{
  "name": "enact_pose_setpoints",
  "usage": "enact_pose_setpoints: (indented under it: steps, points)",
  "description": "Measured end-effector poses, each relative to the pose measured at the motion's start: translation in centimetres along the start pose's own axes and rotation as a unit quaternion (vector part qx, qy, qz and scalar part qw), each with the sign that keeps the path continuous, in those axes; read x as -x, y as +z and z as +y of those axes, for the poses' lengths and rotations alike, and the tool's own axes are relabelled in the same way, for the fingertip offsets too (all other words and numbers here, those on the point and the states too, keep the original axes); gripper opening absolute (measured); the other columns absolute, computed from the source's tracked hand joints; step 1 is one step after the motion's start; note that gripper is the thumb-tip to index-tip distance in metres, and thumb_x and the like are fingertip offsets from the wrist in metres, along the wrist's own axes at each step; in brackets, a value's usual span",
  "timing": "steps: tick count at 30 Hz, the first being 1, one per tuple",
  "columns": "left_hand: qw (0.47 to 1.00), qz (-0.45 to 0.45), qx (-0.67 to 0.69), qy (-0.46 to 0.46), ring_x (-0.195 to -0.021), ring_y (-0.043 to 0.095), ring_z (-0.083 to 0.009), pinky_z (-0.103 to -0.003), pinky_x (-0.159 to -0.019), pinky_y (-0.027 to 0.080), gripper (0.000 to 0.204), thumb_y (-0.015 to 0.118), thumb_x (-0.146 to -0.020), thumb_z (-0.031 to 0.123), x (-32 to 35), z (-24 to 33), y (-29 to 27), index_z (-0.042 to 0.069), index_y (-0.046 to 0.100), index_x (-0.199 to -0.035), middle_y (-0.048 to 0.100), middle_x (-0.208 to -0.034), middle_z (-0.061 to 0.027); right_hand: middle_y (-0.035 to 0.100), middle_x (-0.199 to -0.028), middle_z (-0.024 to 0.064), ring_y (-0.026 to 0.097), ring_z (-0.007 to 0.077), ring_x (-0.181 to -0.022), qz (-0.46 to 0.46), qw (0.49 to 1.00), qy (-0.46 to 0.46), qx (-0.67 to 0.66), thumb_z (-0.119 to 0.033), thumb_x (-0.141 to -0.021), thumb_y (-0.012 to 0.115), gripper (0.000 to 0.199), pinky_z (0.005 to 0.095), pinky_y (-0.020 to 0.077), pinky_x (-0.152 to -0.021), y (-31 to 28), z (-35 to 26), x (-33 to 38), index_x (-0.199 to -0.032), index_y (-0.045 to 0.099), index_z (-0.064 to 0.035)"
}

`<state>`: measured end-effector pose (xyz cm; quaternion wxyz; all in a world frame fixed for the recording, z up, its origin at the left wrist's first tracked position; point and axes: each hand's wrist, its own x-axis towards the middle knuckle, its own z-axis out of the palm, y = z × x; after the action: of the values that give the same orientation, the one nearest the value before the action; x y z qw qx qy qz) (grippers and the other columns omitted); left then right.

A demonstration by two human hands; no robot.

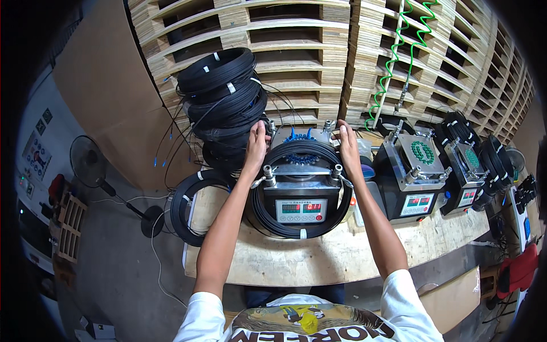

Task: The recorder is loading fiber optic connectors into a polishing machine circular jig.

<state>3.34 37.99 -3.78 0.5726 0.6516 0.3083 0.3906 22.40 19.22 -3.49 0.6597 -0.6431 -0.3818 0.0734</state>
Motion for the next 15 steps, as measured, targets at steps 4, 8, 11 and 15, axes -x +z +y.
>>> enact_pose_setpoints:
  steps: [4, 8, 11, 15]
  points:
    - [1.000, -0.004, -0.005, 0.020, -0.069, 0.057, -0.0129, -0.027, -0.063, 0.048, 0.072, 0.039, -0.099, 0.064, -0.9, -1.1, -0.6, 0.009, 0.040, -0.146, 0.059, -0.100, -0.0105, 0.058, -0.115, 0.0096, 0.059, 0.0144, -0.097, -0.013, 1.000, 0.011, -0.009, -0.045, -0.106, 0.036, 0.056, 0.0282, 0.0468, -0.079, 0.1, 0.4, -0.1, -0.140, 0.048, -0.0018]
    - [0.999, 0.007, 0.006, 0.033, -0.071, 0.058, -0.0137, -0.026, -0.063, 0.049, 0.071, 0.039, -0.100, 0.063, -0.8, -1.1, -0.6, 0.009, 0.039, -0.146, 0.058, -0.103, -0.0113, 0.057, -0.118, 0.0097, 0.059, 0.0140, -0.097, -0.016, 1.000, -0.005, -0.015, -0.047, -0.106, 0.035, 0.057, 0.0277, 0.0478, -0.077, 0.4, 0.3, 0.0, -0.141, 0.047, -0.0025]
    - [0.999, 0.017, 0.028, 0.004, -0.072, 0.056, -0.0126, -0.027, -0.063, 0.047, 0.067, 0.042, -0.100, 0.061, 0.0, -0.1, 0.2, 0.011, 0.043, -0.144, 0.059, -0.097, -0.0074, 0.057, -0.121, 0.0099, 0.059, 0.0145, -0.097, -0.013, 1.000, -0.001, -0.009, -0.046, -0.106, 0.036, 0.056, 0.0275, 0.0476, -0.077, 0.0, 0.6, -0.1, -0.140, 0.048, -0.0026]
    - [1.000, -0.001, 0.003, 0.006, -0.072, 0.056, -0.0127, -0.026, -0.061, 0.047, 0.068, 0.040, -0.100, 0.062, -0.1, -0.1, -0.3, 0.011, 0.041, -0.146, 0.060, -0.100, -0.0083, 0.057, -0.120, 0.0102, 0.059, 0.0151, -0.096, -0.001, 1.000, 0.000, 0.002, -0.045, -0.106, 0.038, 0.055, 0.0280, 0.0478, -0.075, 0.1, 0.8, -0.2, -0.140, 0.049, -0.0031]
